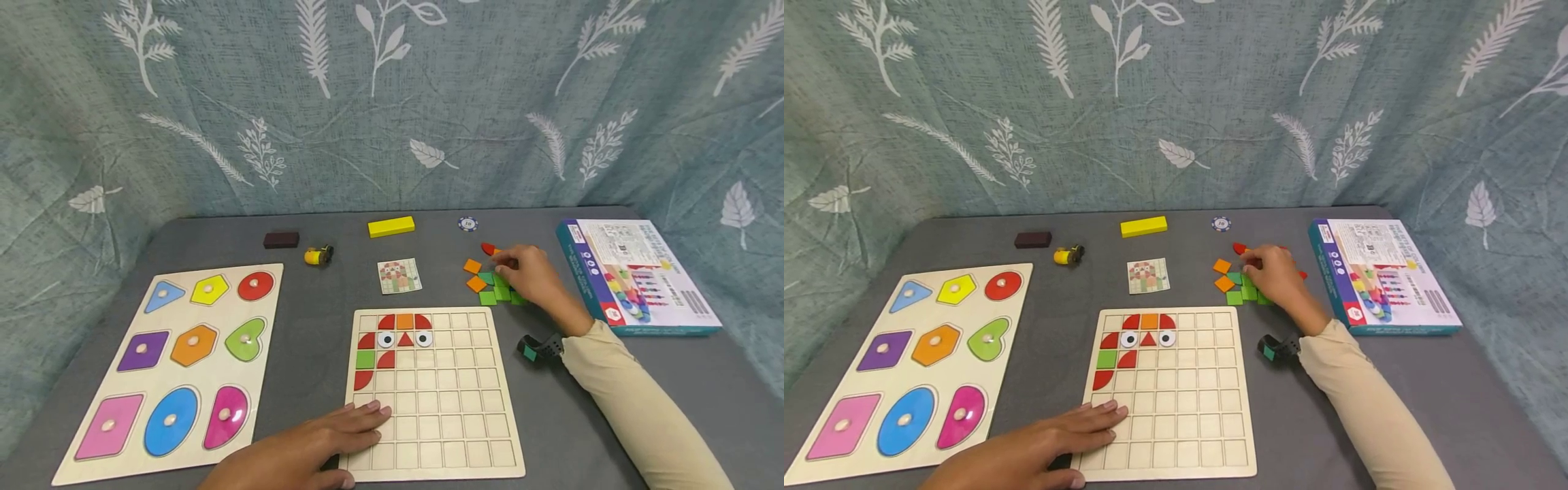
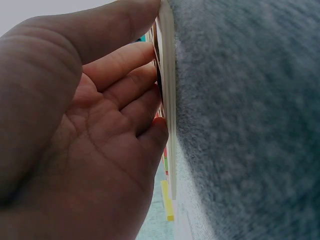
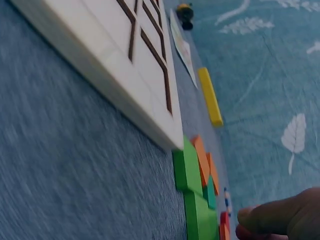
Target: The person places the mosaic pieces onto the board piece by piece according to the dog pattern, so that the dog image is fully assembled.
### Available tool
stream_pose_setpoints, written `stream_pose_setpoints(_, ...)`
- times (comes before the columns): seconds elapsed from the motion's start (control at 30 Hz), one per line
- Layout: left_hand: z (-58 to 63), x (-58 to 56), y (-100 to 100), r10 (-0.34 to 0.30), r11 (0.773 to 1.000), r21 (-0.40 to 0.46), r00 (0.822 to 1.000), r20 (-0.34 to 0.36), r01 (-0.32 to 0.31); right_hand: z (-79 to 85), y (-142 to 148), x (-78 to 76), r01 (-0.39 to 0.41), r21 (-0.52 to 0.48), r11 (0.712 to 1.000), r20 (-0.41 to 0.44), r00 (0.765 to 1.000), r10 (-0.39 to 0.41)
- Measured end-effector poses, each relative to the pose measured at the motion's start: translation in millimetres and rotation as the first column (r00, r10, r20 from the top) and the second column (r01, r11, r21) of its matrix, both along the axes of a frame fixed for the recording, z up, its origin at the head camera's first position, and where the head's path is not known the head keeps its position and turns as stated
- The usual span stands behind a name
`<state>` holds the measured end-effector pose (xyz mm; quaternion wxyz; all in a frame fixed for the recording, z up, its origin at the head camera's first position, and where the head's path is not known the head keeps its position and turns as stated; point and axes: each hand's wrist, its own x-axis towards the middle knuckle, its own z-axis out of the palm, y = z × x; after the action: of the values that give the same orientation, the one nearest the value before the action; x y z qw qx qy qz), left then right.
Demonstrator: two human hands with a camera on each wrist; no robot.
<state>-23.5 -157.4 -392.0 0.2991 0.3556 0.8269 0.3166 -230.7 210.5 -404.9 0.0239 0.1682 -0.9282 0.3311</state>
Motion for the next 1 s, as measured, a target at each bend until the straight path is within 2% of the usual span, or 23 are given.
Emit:
stream_pose_setpoints(0.17, 0.1, 0.2, 0.3, 0.001, 1.0, -0.003, 1.0, -0.001, -0.001, 1.4, 6.1, -3.5, 0.077, 0.029, 0.997, 0.027, 0.997, -0.078)
stream_pose_setpoints(0.37, 0.0, 0.1, 0.6, 0.006, 1.0, -0.01, 1.0, 0.004, -0.006, 3.2, 6.2, -5.5, 0.106, 0.087, 0.991, 0.091, 0.989, -0.113)
stream_pose_setpoints(0.73, -0.4, -0.2, 0.5, 0.012, 1.0, -0.008, 1.0, 0.007, -0.012, 7.5, 3.0, -7.5, 0.042, 0.116, 0.992, 0.125, 0.991, -0.057)
stream_pose_setpoints(1.0, 0.3, -0.4, 1.9, 0.022, 0.999, -0.025, 0.999, 0.023, -0.021, 7.7, 2.9, -5.4, 0.01, 0.104, 0.995, 0.104, 0.994, -0.021)
